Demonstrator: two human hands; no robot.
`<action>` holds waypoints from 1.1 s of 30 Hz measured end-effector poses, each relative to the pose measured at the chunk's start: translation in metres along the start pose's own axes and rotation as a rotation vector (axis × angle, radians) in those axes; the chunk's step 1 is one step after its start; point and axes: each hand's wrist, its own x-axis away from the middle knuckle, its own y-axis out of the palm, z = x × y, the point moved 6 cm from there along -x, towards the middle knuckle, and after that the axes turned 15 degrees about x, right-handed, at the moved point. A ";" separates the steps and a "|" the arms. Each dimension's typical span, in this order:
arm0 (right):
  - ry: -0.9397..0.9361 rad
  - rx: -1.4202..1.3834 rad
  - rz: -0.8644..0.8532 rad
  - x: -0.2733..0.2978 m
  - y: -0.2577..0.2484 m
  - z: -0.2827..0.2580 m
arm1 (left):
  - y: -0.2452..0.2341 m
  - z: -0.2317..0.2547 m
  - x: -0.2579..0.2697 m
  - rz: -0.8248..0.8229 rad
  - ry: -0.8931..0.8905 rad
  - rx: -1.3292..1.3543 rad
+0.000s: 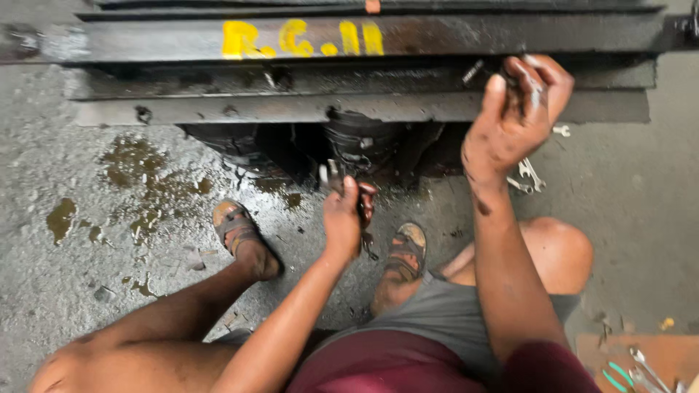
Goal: The person uses a wrench to tighten and loosen bolts on a large black mechanical component while sitting on the floor.
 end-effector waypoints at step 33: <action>-0.711 0.841 -0.603 -0.008 -0.010 0.004 | 0.055 0.230 -0.043 -0.453 0.913 -1.986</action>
